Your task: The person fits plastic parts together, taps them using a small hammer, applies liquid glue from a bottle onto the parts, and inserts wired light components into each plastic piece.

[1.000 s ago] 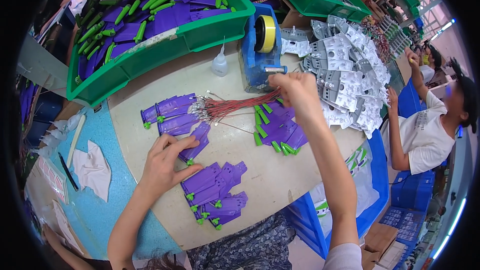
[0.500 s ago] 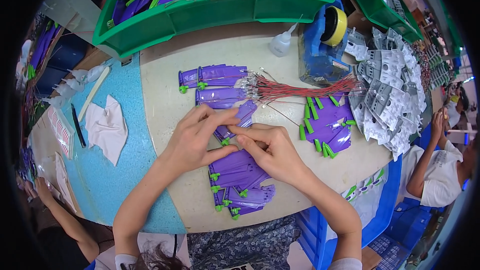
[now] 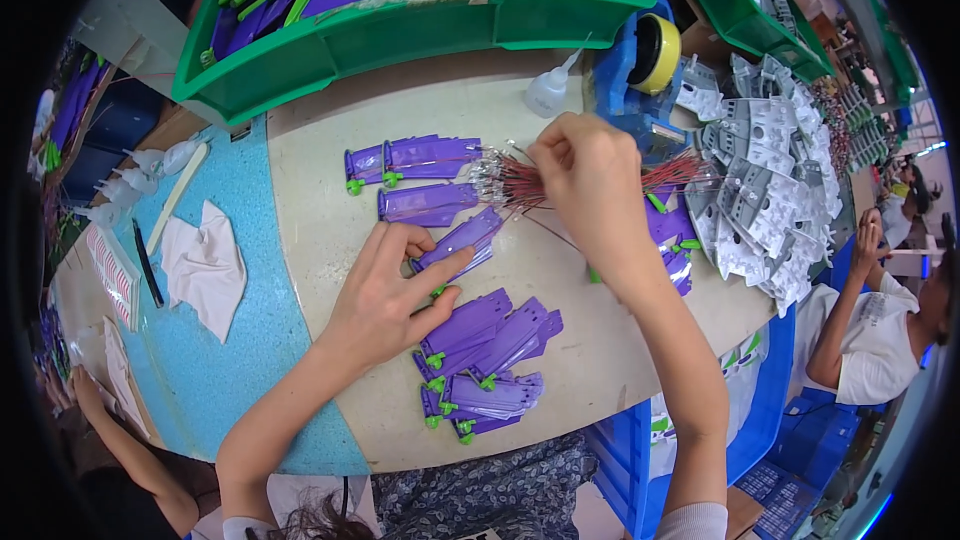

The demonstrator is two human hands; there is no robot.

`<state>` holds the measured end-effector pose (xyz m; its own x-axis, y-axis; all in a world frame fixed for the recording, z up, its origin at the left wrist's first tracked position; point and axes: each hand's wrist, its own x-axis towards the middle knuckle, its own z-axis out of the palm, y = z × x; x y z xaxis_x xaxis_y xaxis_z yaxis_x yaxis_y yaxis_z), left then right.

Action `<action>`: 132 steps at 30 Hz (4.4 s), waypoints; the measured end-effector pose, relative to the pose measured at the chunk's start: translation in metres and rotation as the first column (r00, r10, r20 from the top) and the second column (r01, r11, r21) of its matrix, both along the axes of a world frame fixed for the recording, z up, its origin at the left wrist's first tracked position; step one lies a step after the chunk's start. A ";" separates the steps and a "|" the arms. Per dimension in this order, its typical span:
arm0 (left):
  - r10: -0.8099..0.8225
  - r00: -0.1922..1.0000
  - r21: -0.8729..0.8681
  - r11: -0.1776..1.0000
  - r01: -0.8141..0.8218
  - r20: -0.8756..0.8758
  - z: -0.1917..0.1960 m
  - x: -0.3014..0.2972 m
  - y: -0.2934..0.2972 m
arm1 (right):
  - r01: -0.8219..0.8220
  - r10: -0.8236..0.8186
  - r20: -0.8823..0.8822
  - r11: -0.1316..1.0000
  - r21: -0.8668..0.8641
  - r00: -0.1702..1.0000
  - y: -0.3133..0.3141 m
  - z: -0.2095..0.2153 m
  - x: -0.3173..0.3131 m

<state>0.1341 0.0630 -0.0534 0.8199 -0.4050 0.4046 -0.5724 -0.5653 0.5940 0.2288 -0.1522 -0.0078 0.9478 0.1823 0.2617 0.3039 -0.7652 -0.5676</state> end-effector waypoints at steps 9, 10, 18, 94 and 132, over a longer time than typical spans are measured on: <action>-0.152 0.988 -0.121 0.981 0.149 -0.013 0.017 -0.021 0.009 | -0.109 0.116 0.195 0.993 -0.048 0.974 -0.004 -0.021 0.012; -0.136 0.989 -0.094 0.987 0.130 -0.061 0.015 -0.026 0.008 | -0.178 0.158 0.356 0.984 0.025 0.921 -0.003 -0.011 0.010; 0.164 0.986 0.042 0.986 -0.162 -0.040 0.006 -0.022 0.004 | -0.352 0.352 -0.004 0.936 0.002 0.936 0.028 0.057 -0.081; -0.013 0.988 -0.027 0.999 0.018 0.156 -0.009 0.004 0.002 | -0.149 0.188 -0.453 0.981 0.121 0.872 0.010 0.008 -0.038; -0.157 0.983 0.010 0.988 0.157 0.099 0.001 0.020 0.000 | -0.266 0.282 0.204 0.958 -0.104 0.938 -0.017 -0.004 -0.027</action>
